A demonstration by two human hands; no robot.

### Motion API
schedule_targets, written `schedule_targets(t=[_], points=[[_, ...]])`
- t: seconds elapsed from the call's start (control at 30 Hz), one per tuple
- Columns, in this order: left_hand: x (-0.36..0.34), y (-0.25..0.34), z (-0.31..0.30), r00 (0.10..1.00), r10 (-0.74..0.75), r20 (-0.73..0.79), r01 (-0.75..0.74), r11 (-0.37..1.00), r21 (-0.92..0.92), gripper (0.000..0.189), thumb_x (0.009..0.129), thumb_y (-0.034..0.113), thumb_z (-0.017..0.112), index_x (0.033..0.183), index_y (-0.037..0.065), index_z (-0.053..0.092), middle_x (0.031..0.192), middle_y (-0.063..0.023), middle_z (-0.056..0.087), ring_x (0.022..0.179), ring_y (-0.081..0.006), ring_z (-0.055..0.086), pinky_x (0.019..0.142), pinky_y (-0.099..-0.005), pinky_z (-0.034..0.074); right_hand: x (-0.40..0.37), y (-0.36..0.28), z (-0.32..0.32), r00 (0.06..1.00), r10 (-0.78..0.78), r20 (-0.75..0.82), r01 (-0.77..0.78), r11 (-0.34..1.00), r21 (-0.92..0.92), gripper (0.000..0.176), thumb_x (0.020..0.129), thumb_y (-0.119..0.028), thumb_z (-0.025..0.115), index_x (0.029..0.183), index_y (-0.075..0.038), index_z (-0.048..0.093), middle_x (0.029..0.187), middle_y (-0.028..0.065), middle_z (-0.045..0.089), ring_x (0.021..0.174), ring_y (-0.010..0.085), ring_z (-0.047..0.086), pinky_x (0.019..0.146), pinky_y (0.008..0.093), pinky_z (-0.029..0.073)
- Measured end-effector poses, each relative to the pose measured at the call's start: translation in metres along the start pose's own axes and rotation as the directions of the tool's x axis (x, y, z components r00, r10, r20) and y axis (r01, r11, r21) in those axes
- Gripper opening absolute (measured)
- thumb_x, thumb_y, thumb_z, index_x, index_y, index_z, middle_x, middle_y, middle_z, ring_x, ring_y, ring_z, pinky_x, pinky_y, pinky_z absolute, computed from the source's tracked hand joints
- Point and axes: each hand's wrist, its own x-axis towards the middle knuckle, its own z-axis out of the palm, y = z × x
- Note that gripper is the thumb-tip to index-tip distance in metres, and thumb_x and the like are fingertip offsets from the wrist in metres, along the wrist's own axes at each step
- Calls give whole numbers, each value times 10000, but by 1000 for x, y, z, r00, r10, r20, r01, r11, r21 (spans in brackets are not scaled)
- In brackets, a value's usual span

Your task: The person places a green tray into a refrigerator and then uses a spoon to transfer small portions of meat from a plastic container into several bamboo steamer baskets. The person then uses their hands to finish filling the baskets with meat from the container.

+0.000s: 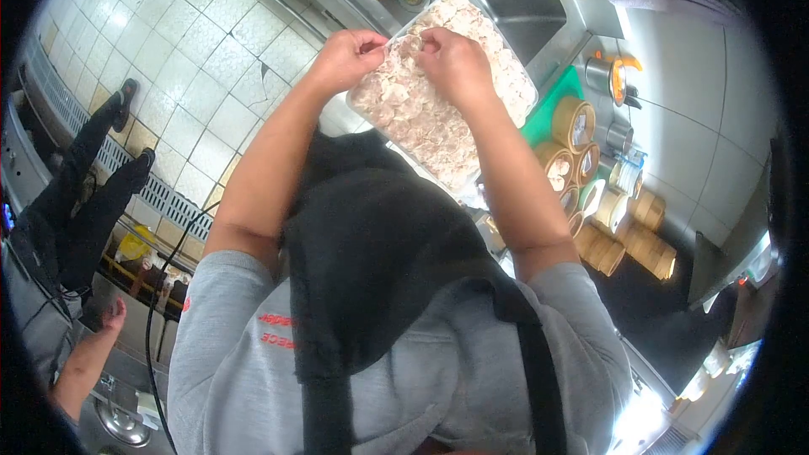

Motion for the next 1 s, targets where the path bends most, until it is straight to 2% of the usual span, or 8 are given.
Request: schedule_targets(t=[0.1, 0.2, 0.4, 0.5, 0.7, 0.8, 0.9, 1.0], points=[[1, -3, 0, 1000, 7, -5, -7, 1000, -2, 262, 934, 150, 676, 1114, -32, 734, 931, -61, 756, 815, -95, 671, 769, -272, 548, -6, -9, 7, 994, -77, -82, 73, 996, -57, 251, 922, -286, 654, 1049, -80, 724, 986, 185, 722, 991, 376, 690, 866, 485, 538], [2, -2, -2, 1000, 26, -16, -24, 997, 69, 266, 926, 153, 680, 1111, -30, 736, 922, -59, 756, 813, -93, 667, 770, -274, 547, -4, -11, 19, 968, -146, -202, 124, 986, -114, 259, 923, -295, 653, 1051, -78, 714, 968, 185, 721, 988, 376, 692, 859, 493, 538], [3, -5, -1, 999, 32, -25, -30, 997, 67, 297, 902, 194, 691, 1099, -21, 743, 909, -103, 767, 809, -138, 700, 771, -305, 562, 1, -28, 1, 994, 8, 111, 13, 981, -192, 290, 889, -254, 714, 1150, -127, 703, 1086, 119, 734, 1048, 320, 691, 926, 434, 537], [3, -4, -3, 997, 62, -38, -57, 992, 109, 307, 890, 208, 698, 1089, -22, 745, 909, -125, 771, 806, -163, 718, 768, -319, 569, 4, -21, 10, 996, -74, 41, 80, 980, -180, 300, 886, -257, 719, 1153, -124, 695, 1091, 122, 736, 1053, 320, 692, 924, 438, 537], [7, -13, -1, 998, 55, -34, -52, 997, 60, 299, 887, 201, 699, 1081, -20, 747, 906, -126, 771, 807, -168, 719, 769, -319, 567, 5, -24, -1, 981, -72, 180, 112, 968, -223, 342, 886, -230, 723, 1209, -127, 677, 1104, 115, 739, 1066, 325, 689, 934, 440, 534], [6, -10, -3, 999, 38, -4, -37, 998, 58, 288, 918, 169, 680, 1118, -31, 735, 938, -92, 761, 834, -126, 690, 787, -291, 554, 7, -18, 9, 988, -123, 90, 140, 967, -215, 340, 888, -226, 721, 1211, -128, 678, 1116, 114, 736, 1075, 322, 686, 938, 435, 534], [2, 0, -5, 1000, 26, 7, -27, 994, 106, 278, 937, 145, 668, 1135, -40, 728, 953, -76, 757, 847, -105, 679, 794, -277, 549, 5, -17, 8, 982, -184, 52, 190, 968, -163, 226, 910, -206, 657, 1092, -83, 709, 1037, 188, 735, 1018, 357, 697, 875, 482, 539], [4, -5, -4, 1000, 22, 8, -23, 994, 104, 275, 940, 139, 668, 1136, -44, 727, 952, -76, 757, 844, -107, 682, 792, -279, 551, 8, -20, -6, 972, -137, 191, 165, 977, -137, 264, 910, -203, 654, 1144, -95, 714, 1044, 178, 736, 1036, 359, 692, 894, 471, 537]])
